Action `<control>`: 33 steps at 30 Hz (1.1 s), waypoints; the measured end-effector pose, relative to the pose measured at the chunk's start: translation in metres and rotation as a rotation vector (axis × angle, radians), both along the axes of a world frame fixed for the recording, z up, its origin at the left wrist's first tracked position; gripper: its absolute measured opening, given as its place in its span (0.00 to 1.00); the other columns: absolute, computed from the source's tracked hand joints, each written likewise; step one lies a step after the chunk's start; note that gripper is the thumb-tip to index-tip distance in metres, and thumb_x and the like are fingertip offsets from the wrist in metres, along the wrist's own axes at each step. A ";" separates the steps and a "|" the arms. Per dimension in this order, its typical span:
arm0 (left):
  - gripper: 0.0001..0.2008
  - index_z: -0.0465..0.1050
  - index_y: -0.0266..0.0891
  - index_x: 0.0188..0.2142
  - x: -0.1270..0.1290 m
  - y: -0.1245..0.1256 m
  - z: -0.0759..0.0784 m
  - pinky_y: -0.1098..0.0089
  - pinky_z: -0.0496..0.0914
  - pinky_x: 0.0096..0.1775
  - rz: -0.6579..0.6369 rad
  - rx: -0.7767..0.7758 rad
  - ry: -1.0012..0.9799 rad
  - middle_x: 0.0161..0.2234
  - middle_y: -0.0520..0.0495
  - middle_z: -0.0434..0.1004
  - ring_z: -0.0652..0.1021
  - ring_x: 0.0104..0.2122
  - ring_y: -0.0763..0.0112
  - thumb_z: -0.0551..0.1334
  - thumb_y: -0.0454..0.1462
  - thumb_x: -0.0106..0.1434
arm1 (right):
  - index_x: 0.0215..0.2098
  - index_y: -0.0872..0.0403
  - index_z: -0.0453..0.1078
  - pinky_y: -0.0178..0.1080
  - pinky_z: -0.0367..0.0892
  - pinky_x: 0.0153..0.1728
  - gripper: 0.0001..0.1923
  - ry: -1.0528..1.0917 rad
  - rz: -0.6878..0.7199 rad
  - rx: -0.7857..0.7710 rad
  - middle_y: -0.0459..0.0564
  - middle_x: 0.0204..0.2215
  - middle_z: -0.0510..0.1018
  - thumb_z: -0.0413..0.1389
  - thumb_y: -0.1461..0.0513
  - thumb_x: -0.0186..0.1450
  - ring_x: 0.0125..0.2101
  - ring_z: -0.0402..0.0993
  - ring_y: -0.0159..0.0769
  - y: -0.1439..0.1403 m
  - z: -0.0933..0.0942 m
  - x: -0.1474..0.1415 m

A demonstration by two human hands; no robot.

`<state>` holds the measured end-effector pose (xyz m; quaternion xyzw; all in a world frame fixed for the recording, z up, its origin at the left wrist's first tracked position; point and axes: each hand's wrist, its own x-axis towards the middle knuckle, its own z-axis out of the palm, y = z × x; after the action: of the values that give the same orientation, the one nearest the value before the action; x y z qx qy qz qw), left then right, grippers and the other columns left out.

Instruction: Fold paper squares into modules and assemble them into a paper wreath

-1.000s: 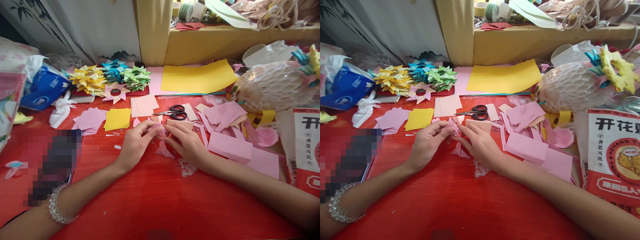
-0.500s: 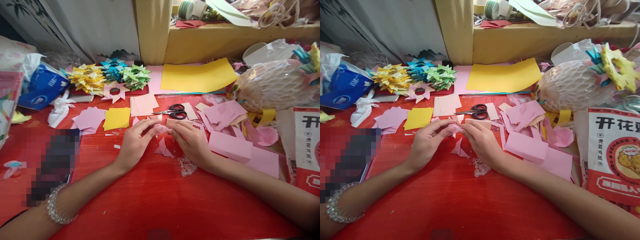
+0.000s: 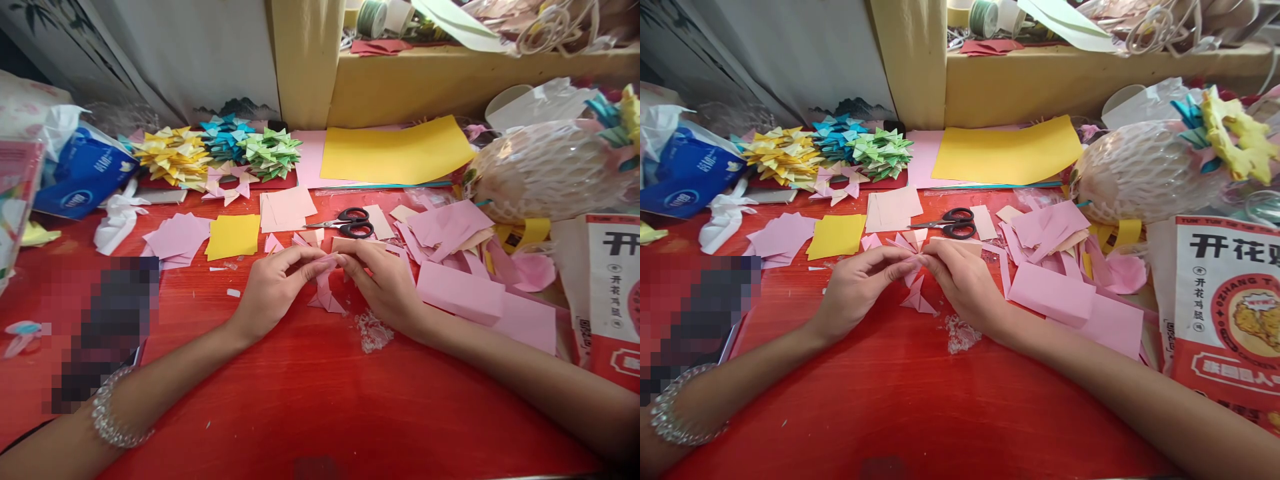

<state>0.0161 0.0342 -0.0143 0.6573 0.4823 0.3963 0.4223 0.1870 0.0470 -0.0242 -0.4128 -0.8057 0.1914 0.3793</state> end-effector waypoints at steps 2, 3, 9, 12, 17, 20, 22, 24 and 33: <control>0.10 0.75 0.42 0.37 0.000 0.000 0.000 0.71 0.68 0.40 -0.007 -0.009 -0.004 0.36 0.50 0.77 0.75 0.37 0.70 0.59 0.44 0.60 | 0.37 0.52 0.66 0.34 0.64 0.36 0.06 0.031 -0.003 -0.025 0.47 0.33 0.76 0.47 0.63 0.68 0.33 0.71 0.31 0.001 0.000 0.000; 0.10 0.74 0.42 0.38 0.000 0.000 0.000 0.71 0.68 0.40 -0.009 -0.018 -0.014 0.36 0.50 0.77 0.75 0.37 0.70 0.60 0.44 0.60 | 0.38 0.52 0.67 0.34 0.64 0.36 0.06 0.050 -0.001 -0.038 0.47 0.33 0.76 0.48 0.63 0.68 0.34 0.71 0.32 0.001 0.000 0.001; 0.08 0.69 0.40 0.35 0.001 0.001 -0.002 0.73 0.69 0.32 -0.029 -0.073 -0.132 0.28 0.52 0.73 0.74 0.26 0.74 0.60 0.42 0.60 | 0.35 0.53 0.67 0.33 0.63 0.29 0.06 0.181 0.031 -0.142 0.44 0.25 0.73 0.49 0.62 0.67 0.24 0.67 0.28 0.001 0.001 0.002; 0.08 0.70 0.39 0.33 0.000 0.002 -0.003 0.73 0.71 0.32 -0.040 -0.083 -0.140 0.29 0.51 0.72 0.75 0.26 0.75 0.60 0.42 0.60 | 0.33 0.54 0.67 0.31 0.62 0.26 0.06 0.218 0.042 -0.188 0.42 0.22 0.70 0.49 0.62 0.66 0.21 0.65 0.26 0.002 0.002 0.002; 0.09 0.71 0.38 0.35 0.001 0.003 -0.001 0.74 0.74 0.26 -0.065 -0.142 -0.227 0.32 0.50 0.72 0.75 0.26 0.74 0.61 0.42 0.59 | 0.32 0.55 0.66 0.31 0.62 0.26 0.06 0.239 0.002 -0.213 0.42 0.22 0.71 0.50 0.62 0.66 0.21 0.65 0.25 0.002 0.000 0.001; 0.09 0.72 0.38 0.35 0.002 0.002 0.001 0.75 0.74 0.26 -0.069 -0.146 -0.234 0.32 0.49 0.73 0.75 0.27 0.74 0.62 0.41 0.58 | 0.31 0.55 0.66 0.31 0.62 0.25 0.06 0.246 0.002 -0.224 0.42 0.22 0.70 0.50 0.62 0.66 0.20 0.65 0.25 0.002 0.000 0.001; 0.09 0.72 0.37 0.34 0.003 0.001 0.001 0.75 0.74 0.25 -0.074 -0.143 -0.237 0.32 0.49 0.73 0.75 0.26 0.75 0.62 0.41 0.58 | 0.32 0.55 0.66 0.31 0.62 0.25 0.06 0.250 0.009 -0.240 0.42 0.21 0.70 0.50 0.62 0.66 0.20 0.65 0.24 0.002 0.000 0.001; 0.08 0.71 0.37 0.34 0.002 0.001 0.001 0.75 0.74 0.25 -0.087 -0.133 -0.245 0.31 0.50 0.73 0.75 0.26 0.75 0.62 0.40 0.59 | 0.31 0.55 0.66 0.30 0.61 0.24 0.06 0.246 0.011 -0.246 0.41 0.20 0.69 0.51 0.62 0.66 0.19 0.65 0.24 0.001 0.000 0.001; 0.06 0.67 0.39 0.36 0.002 0.002 -0.004 0.76 0.74 0.28 -0.087 -0.094 -0.257 0.29 0.53 0.73 0.75 0.26 0.76 0.62 0.38 0.60 | 0.31 0.56 0.67 0.29 0.61 0.21 0.07 0.282 0.037 -0.330 0.41 0.20 0.69 0.52 0.61 0.65 0.19 0.66 0.23 0.003 0.003 0.001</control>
<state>0.0179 0.0367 -0.0186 0.6010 0.4132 0.4355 0.5276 0.1876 0.0497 -0.0215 -0.4236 -0.7098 0.3833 0.4121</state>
